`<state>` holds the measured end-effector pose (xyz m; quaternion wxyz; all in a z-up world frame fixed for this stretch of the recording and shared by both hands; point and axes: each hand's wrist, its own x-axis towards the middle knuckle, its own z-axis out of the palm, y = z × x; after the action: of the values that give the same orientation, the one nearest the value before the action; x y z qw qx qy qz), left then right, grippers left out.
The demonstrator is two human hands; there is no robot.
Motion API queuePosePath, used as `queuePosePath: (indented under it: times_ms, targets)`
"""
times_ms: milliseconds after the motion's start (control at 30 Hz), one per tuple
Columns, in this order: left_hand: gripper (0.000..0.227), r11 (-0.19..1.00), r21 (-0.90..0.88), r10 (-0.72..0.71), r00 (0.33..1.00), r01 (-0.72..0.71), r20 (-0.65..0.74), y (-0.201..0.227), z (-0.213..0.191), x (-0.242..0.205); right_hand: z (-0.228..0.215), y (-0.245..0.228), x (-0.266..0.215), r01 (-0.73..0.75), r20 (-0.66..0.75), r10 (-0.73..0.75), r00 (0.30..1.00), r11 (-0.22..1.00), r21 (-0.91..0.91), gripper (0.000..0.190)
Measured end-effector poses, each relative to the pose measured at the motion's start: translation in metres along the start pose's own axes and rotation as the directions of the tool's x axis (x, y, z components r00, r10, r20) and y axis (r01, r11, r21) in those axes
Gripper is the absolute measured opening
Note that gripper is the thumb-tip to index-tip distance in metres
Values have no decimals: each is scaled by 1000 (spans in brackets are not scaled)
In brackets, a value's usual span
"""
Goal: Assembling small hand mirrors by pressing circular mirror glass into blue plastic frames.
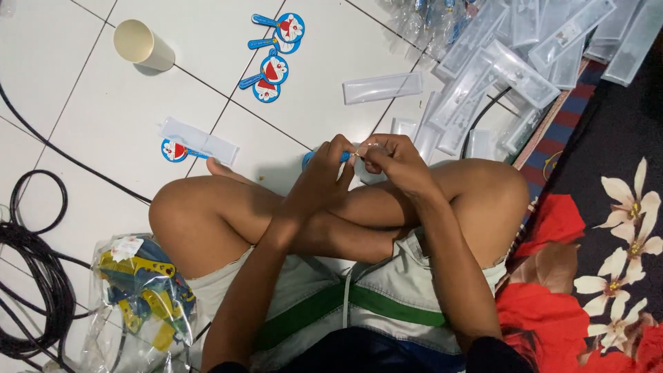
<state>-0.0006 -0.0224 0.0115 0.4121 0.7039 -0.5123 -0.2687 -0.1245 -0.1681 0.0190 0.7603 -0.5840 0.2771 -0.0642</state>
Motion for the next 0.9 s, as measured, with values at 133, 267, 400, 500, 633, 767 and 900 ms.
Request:
queuePosePath:
  times_ms: [133,267,400,500,633,767,900]
  targets:
    - [14,984,166,59,998,-60,8,-9,7,5,-4,12,4,-54,-15,55,998,998,40,17]
    - [13,881,446,154,987,-158,47,-31,22,9,-9,25,11,-128,-1,130,992,983,128,16]
    - [10,681,661,342,935,-317,96,-41,28,9,-6,14,9,-216,13,216,976,965,151,18]
    - [6,667,669,375,924,-328,79,-46,31,9,0,7,7,-283,23,284,959,941,183,18]
    - [7,683,655,373,925,-323,67,-42,30,8,3,7,10,-296,10,300,954,936,192,18]
    - [7,697,639,382,922,-327,55,-30,21,9,3,10,14,-328,2,334,942,923,201,16]
    - [7,706,631,376,925,-321,49,-29,20,11,6,12,16,-344,-18,351,936,926,155,14]
